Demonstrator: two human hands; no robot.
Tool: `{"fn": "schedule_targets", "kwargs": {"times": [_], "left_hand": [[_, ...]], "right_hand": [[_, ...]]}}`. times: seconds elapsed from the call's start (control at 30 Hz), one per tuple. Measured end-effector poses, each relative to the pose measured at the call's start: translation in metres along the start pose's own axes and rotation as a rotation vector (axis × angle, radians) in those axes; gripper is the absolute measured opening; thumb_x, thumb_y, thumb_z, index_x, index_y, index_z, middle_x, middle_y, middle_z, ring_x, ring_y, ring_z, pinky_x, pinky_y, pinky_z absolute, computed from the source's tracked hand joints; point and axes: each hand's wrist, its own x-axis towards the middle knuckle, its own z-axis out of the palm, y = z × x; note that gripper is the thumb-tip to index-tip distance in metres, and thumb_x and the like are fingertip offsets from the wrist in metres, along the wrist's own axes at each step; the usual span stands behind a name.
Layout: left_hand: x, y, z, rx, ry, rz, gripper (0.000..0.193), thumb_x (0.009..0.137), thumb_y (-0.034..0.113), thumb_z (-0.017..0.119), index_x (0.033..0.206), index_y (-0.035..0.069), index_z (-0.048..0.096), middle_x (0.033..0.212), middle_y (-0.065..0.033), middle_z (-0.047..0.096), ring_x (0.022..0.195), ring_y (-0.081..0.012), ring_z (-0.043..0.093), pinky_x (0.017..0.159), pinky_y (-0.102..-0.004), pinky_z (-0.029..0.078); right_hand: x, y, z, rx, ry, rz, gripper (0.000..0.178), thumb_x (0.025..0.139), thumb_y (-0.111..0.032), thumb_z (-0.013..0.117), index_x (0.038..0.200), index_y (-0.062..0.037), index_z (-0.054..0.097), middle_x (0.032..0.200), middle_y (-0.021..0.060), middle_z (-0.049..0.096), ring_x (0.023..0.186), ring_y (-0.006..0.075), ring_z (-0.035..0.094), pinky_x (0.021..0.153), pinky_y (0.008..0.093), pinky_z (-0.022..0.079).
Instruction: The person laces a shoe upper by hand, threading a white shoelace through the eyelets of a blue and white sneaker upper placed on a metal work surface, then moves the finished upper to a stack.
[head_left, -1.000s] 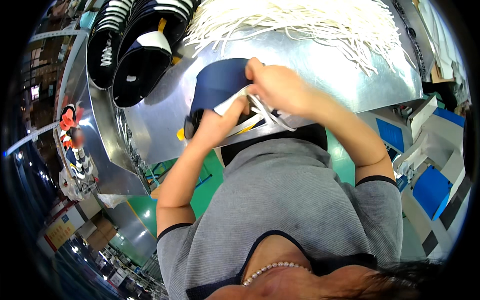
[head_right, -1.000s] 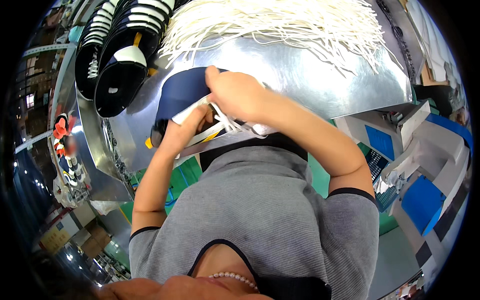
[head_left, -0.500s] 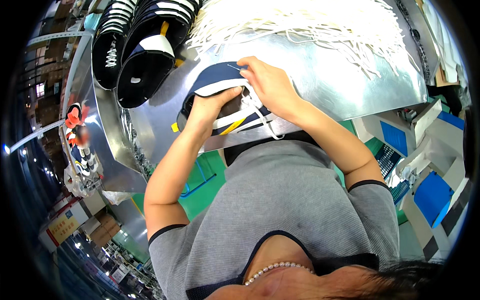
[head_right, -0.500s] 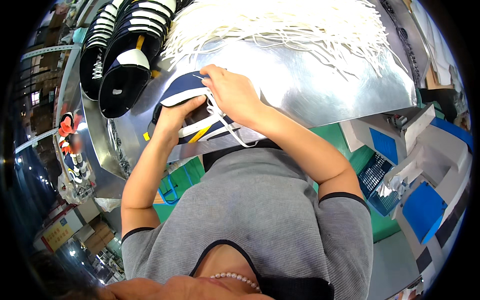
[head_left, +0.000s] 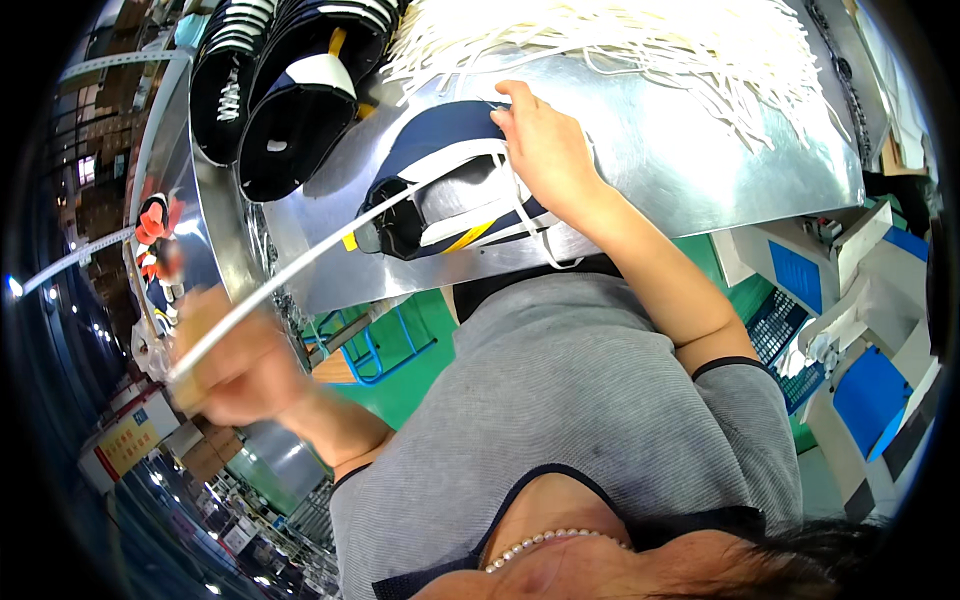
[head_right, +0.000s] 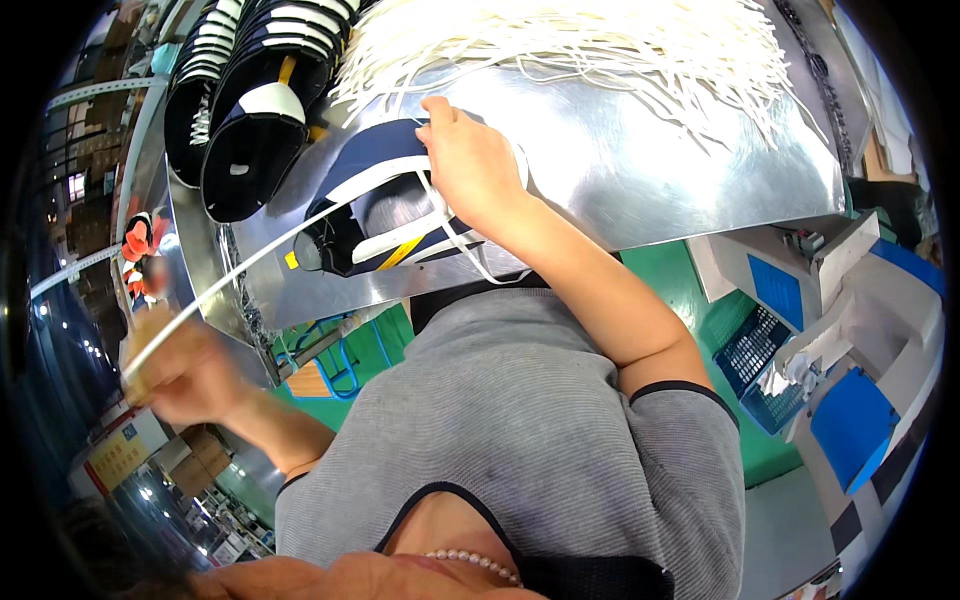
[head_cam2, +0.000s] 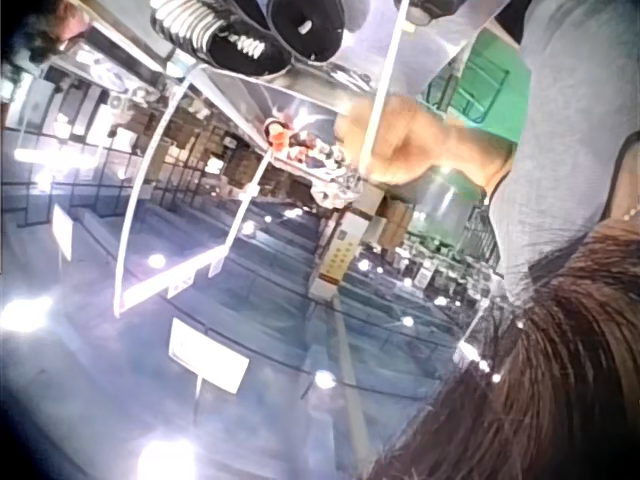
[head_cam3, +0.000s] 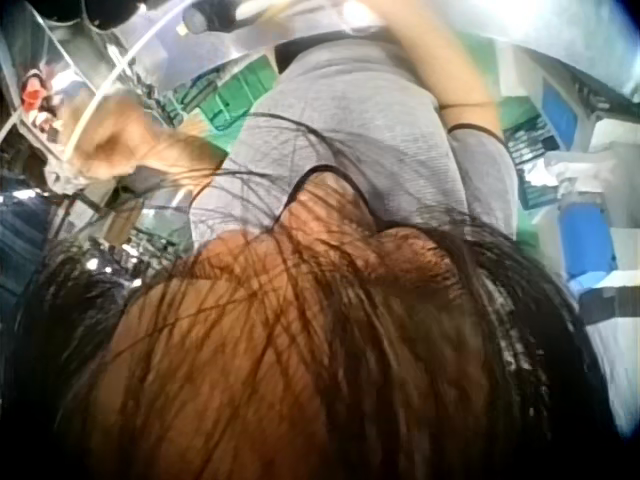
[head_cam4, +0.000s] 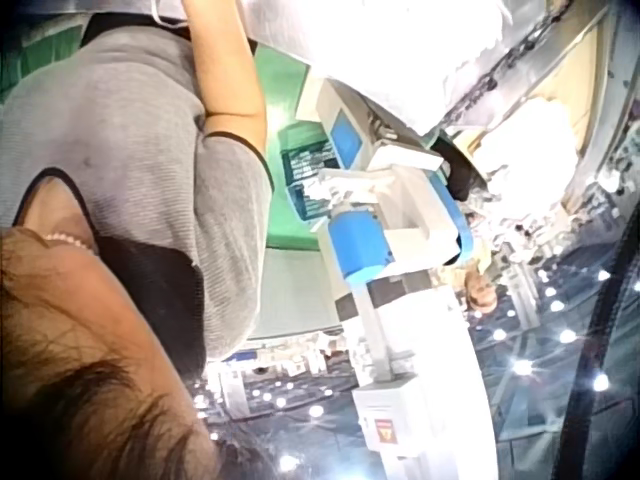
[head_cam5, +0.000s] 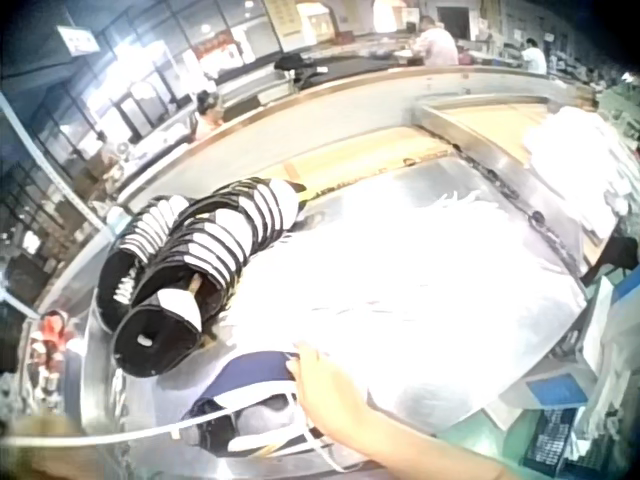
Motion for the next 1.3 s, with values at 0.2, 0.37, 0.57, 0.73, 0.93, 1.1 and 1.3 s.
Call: {"fn": "schedule_targets", "kwargs": {"times": [0.2, 0.37, 0.57, 0.73, 0.93, 1.1, 1.3], "left_hand": [[-0.021, -0.130, 0.029, 1.536, -0.415, 0.111, 0.019, 0.074, 0.005, 0.080, 0.087, 0.004, 0.066, 0.102, -0.0105, 0.062, 0.101, -0.0292, 0.057, 0.089, -0.0396, 0.044], [-0.019, -0.142, 0.024, 1.324, -0.265, -0.081, 0.023, 0.072, 0.000, 0.081, 0.079, 0.002, 0.059, 0.094, -0.0108, 0.060, 0.084, -0.0290, 0.062, 0.073, -0.0369, 0.051], [-0.013, -0.142, 0.018, 1.301, -0.117, -0.237, 0.031, 0.074, 0.010, 0.084, 0.092, 0.004, 0.060, 0.092, -0.0123, 0.068, 0.081, -0.0318, 0.068, 0.070, -0.0375, 0.053], [-0.010, -0.138, 0.011, 1.518, -0.206, -0.331, 0.030, 0.078, 0.027, 0.084, 0.093, 0.007, 0.067, 0.087, -0.0098, 0.074, 0.073, -0.0285, 0.071, 0.065, -0.0355, 0.054], [-0.016, -0.143, 0.005, 1.444, -0.266, -0.202, 0.028, 0.074, 0.023, 0.086, 0.092, 0.009, 0.071, 0.083, -0.0076, 0.073, 0.067, -0.0248, 0.067, 0.061, -0.0337, 0.050], [-0.025, -0.157, 0.007, 1.420, -0.417, 0.278, 0.036, 0.077, 0.005, 0.080, 0.109, 0.005, 0.064, 0.064, -0.0030, 0.056, 0.056, -0.0222, 0.055, 0.060, -0.0346, 0.043], [-0.028, -0.164, 0.003, 1.321, -0.435, 0.402, 0.033, 0.077, 0.001, 0.078, 0.104, 0.005, 0.060, 0.073, -0.0058, 0.063, 0.059, -0.0239, 0.056, 0.060, -0.0350, 0.044]], "right_hand": [[0.002, 0.003, -0.016, 0.329, -0.032, 0.015, 0.024, 0.099, -0.018, 0.058, 0.119, -0.0041, 0.057, 0.093, 0.0185, 0.071, 0.082, 0.0352, 0.070, 0.073, 0.0434, 0.054], [-0.028, -0.009, -0.044, 0.544, -0.178, 0.050, 0.024, 0.099, -0.016, 0.059, 0.121, -0.0054, 0.057, 0.086, 0.0140, 0.069, 0.078, 0.0300, 0.068, 0.070, 0.0389, 0.052], [-0.062, -0.019, -0.049, 0.397, -0.311, -0.031, 0.027, 0.098, -0.016, 0.060, 0.122, -0.0061, 0.055, 0.087, 0.0136, 0.069, 0.079, 0.0334, 0.068, 0.069, 0.0414, 0.052], [-0.066, -0.020, -0.047, 0.300, -0.366, -0.049, 0.026, 0.097, -0.017, 0.061, 0.120, -0.0077, 0.054, 0.084, 0.0127, 0.069, 0.075, 0.0347, 0.068, 0.065, 0.0444, 0.051], [-0.067, -0.017, -0.042, 0.176, -0.365, -0.104, 0.028, 0.098, -0.017, 0.061, 0.121, -0.0066, 0.049, 0.077, 0.0138, 0.068, 0.071, 0.0348, 0.067, 0.061, 0.0456, 0.050], [-0.072, -0.020, -0.036, 0.047, -0.347, -0.038, 0.027, 0.098, -0.016, 0.059, 0.118, -0.0040, 0.047, 0.076, 0.0155, 0.068, 0.070, 0.0358, 0.068, 0.060, 0.0457, 0.051], [-0.068, -0.019, -0.010, 0.039, -0.316, -0.038, 0.026, 0.098, -0.021, 0.057, 0.114, -0.0031, 0.047, 0.079, 0.0186, 0.068, 0.072, 0.0386, 0.068, 0.063, 0.0468, 0.053]]}}
